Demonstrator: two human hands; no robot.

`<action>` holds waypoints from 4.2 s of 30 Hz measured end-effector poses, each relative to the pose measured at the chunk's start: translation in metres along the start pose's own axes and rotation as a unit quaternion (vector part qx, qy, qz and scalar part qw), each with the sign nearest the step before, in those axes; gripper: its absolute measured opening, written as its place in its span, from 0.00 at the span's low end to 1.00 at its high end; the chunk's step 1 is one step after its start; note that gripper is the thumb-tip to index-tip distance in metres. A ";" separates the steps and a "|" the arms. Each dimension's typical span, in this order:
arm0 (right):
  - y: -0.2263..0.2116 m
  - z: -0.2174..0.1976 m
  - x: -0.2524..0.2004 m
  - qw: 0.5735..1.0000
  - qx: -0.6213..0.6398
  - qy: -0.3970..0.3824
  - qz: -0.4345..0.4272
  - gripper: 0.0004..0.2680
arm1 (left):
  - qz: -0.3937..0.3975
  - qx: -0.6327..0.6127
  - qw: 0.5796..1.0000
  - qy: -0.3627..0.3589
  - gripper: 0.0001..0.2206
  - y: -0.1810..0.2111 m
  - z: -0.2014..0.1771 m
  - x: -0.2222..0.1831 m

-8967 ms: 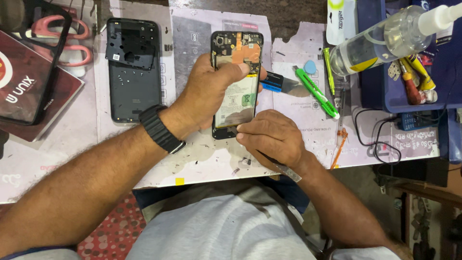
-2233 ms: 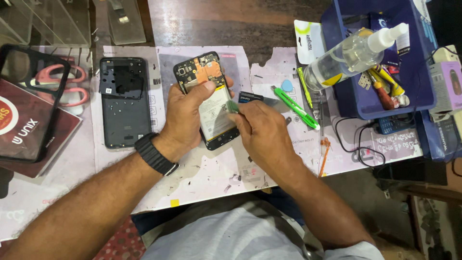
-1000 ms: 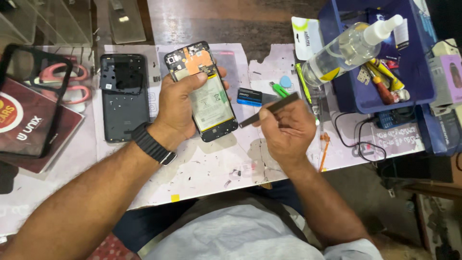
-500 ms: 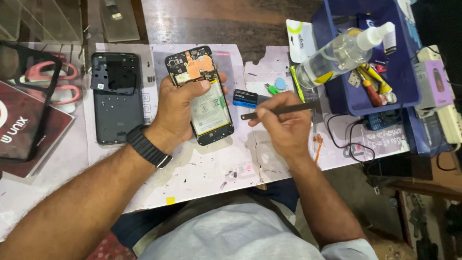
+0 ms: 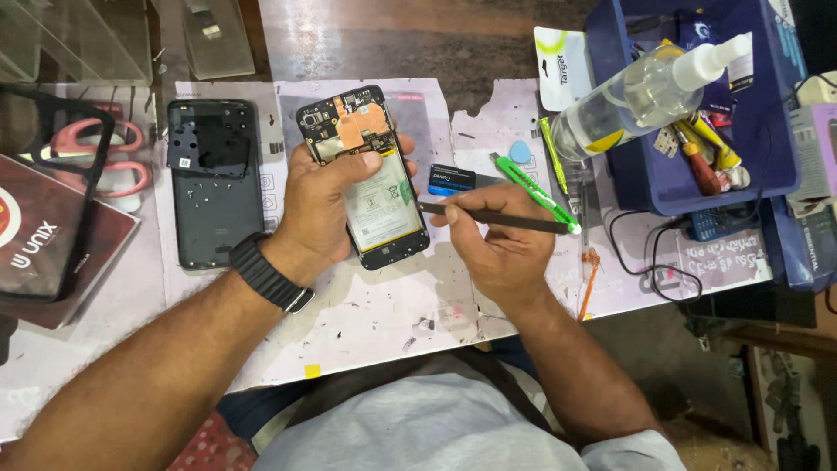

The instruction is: The person uses a metal prying tool to carefully separate the battery from the internal frame of a disassembled smartphone. They work along the edges of the battery, applying leverage to lift it from the adhesive. Later, they use a plastic card to further pry and separate the battery from the device's chassis.

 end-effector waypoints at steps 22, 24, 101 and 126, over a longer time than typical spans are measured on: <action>-0.024 0.014 -0.009 0.980 -0.173 0.016 -0.095 0.08 | -0.008 -0.033 0.999 0.043 0.13 0.003 -0.001 0.000; 0.001 0.009 -0.012 0.997 -0.019 0.054 0.050 0.06 | -0.017 -0.035 0.998 0.047 0.13 0.003 0.000 0.000; -0.058 0.022 -0.015 0.938 -0.248 -0.072 -0.230 0.14 | -0.081 -0.108 0.989 -0.052 0.19 -0.006 0.001 -0.002; -0.043 0.024 -0.005 0.948 -0.275 -0.036 -0.158 0.13 | -0.010 -0.023 1.000 0.003 0.15 -0.006 -0.003 -0.001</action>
Point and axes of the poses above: each hand's wrist, its own x-axis towards the middle knuckle, its own z-axis out of the palm, y = z × x, the point moved 6 cm from there along x, towards the middle knuckle, and after that the axes turned 1 degree about y, right-handed, at the moved point
